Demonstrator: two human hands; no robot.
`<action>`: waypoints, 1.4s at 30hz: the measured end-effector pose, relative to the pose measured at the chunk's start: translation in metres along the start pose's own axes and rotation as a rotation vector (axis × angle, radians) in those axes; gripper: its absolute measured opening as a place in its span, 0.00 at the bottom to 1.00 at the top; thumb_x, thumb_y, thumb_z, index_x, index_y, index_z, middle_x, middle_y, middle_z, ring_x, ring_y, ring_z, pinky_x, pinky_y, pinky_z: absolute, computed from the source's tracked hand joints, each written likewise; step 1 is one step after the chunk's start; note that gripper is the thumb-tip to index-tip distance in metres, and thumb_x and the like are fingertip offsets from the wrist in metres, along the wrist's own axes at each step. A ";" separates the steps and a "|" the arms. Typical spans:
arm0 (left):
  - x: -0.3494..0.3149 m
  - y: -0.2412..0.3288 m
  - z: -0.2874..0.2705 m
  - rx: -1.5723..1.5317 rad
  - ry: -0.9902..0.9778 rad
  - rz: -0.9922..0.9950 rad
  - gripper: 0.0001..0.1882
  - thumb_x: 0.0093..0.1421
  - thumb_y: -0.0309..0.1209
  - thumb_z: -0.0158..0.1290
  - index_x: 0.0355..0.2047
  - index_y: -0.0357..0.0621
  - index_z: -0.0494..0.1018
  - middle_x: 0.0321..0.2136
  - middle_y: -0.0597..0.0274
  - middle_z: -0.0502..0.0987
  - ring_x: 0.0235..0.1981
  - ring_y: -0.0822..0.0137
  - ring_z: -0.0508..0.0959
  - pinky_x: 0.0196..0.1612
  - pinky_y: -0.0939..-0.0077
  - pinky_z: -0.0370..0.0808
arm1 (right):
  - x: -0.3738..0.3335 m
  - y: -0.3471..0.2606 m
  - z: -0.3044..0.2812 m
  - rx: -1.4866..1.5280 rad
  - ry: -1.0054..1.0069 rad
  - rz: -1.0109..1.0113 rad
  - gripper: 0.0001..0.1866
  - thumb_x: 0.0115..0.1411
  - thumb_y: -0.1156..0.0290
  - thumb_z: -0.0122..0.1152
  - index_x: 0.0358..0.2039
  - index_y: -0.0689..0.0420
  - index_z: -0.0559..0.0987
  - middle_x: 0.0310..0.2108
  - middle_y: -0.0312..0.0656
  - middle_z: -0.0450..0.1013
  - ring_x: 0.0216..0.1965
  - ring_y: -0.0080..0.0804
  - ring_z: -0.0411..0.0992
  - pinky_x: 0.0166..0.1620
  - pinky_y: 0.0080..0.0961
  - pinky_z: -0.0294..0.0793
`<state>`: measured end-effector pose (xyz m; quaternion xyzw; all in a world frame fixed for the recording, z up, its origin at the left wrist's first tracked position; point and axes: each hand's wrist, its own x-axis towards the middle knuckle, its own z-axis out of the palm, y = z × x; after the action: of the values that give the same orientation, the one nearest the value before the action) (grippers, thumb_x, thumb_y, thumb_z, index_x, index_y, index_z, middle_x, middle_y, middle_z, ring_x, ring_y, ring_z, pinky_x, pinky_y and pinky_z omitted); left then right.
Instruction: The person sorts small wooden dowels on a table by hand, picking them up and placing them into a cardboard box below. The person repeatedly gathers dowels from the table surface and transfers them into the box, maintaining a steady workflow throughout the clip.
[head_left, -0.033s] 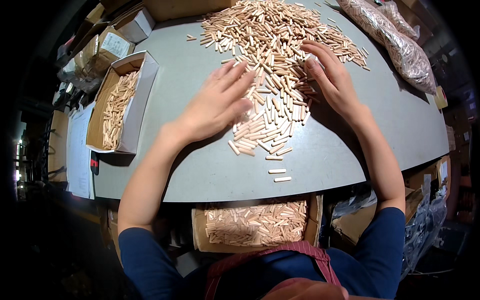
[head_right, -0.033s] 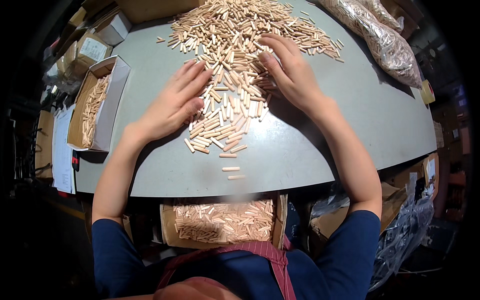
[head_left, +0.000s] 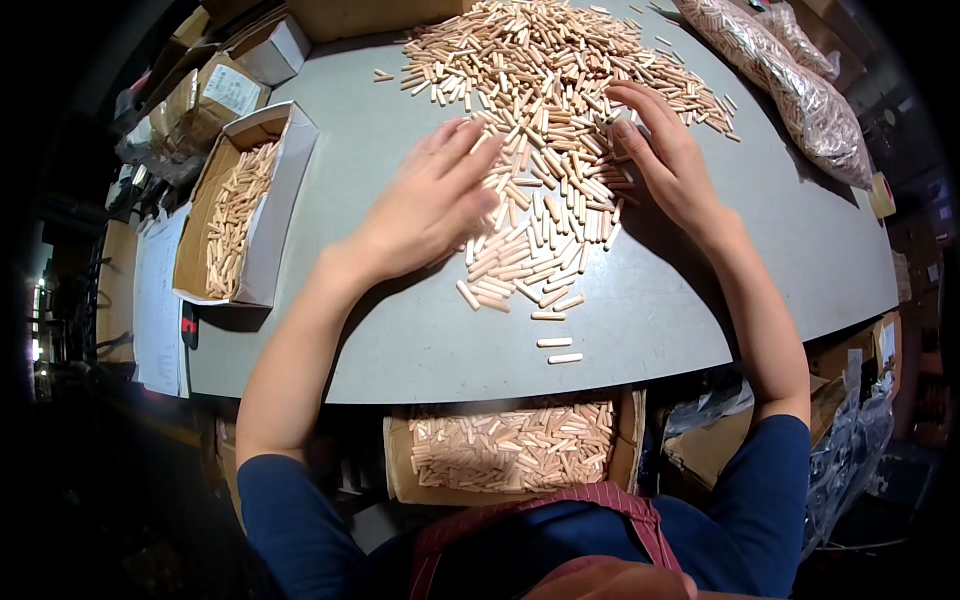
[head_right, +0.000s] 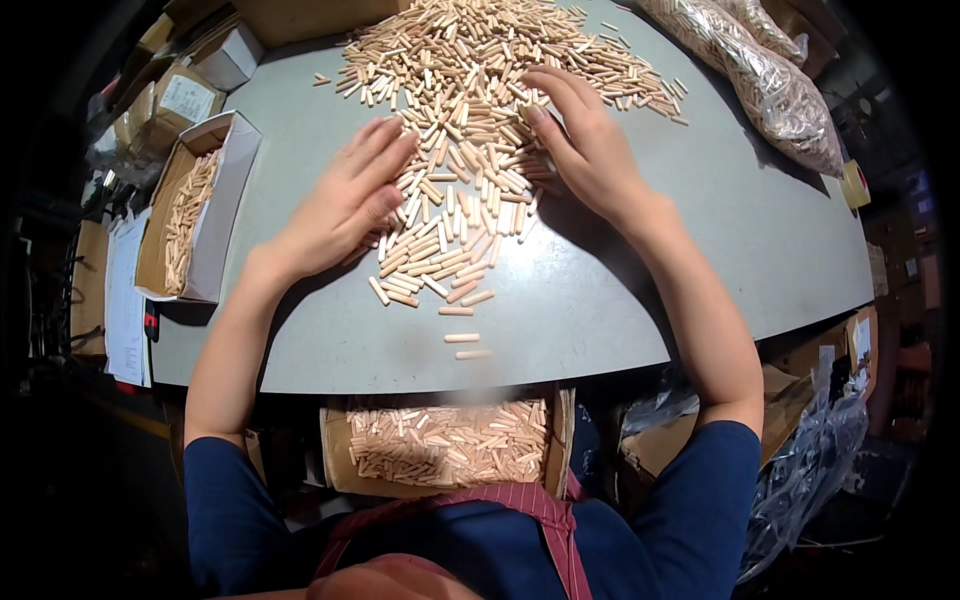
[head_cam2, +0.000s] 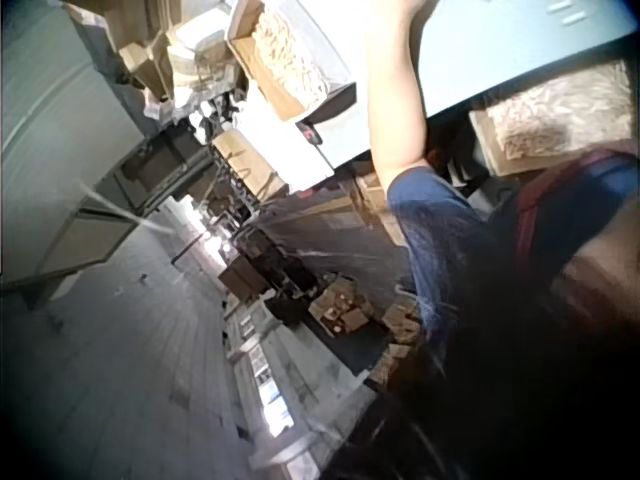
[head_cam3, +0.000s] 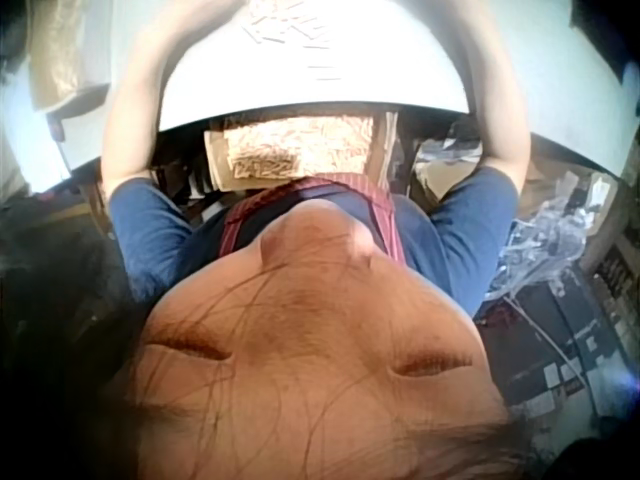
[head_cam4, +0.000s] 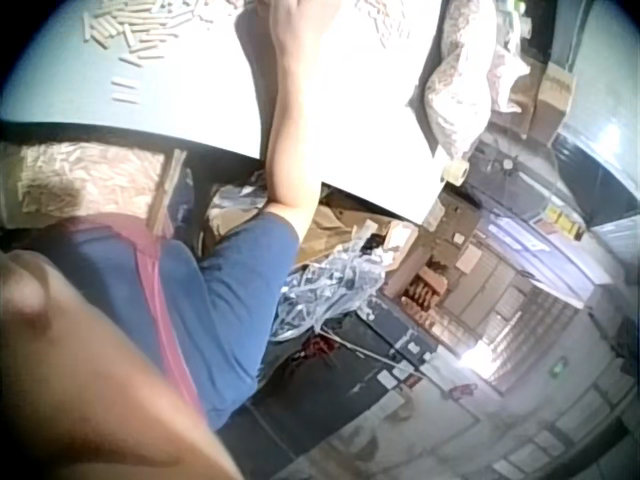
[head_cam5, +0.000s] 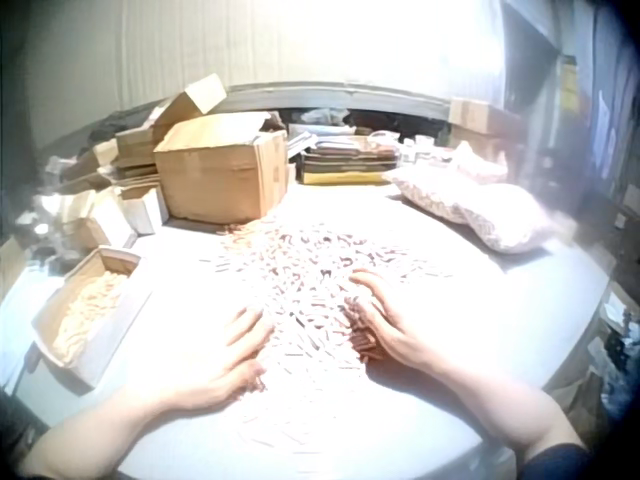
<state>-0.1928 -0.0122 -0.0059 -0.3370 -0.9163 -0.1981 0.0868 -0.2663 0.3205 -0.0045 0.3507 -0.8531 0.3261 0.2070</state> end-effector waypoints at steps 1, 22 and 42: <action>-0.002 -0.006 0.000 -0.012 0.031 -0.031 0.33 0.79 0.48 0.40 0.76 0.41 0.57 0.76 0.42 0.56 0.79 0.41 0.51 0.78 0.51 0.49 | 0.000 0.003 0.000 -0.007 -0.013 0.013 0.21 0.75 0.67 0.54 0.65 0.61 0.73 0.67 0.51 0.69 0.70 0.49 0.66 0.70 0.38 0.65; -0.002 0.002 0.008 0.119 0.039 -0.135 0.34 0.78 0.46 0.44 0.73 0.33 0.59 0.73 0.37 0.61 0.78 0.40 0.53 0.79 0.50 0.47 | -0.016 -0.047 0.025 -0.157 -0.352 -0.144 0.32 0.77 0.55 0.49 0.75 0.56 0.60 0.77 0.50 0.56 0.78 0.54 0.53 0.77 0.61 0.43; -0.009 0.035 0.008 0.204 -0.076 0.006 0.35 0.78 0.47 0.42 0.78 0.43 0.53 0.78 0.50 0.56 0.80 0.43 0.47 0.79 0.40 0.37 | -0.001 -0.035 -0.001 -0.014 -0.045 -0.194 0.28 0.68 0.73 0.64 0.67 0.58 0.71 0.63 0.50 0.74 0.63 0.52 0.73 0.73 0.50 0.59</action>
<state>-0.1631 0.0104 -0.0052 -0.3365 -0.9334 -0.0904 0.0865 -0.2396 0.3024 0.0103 0.4377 -0.8217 0.2905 0.2209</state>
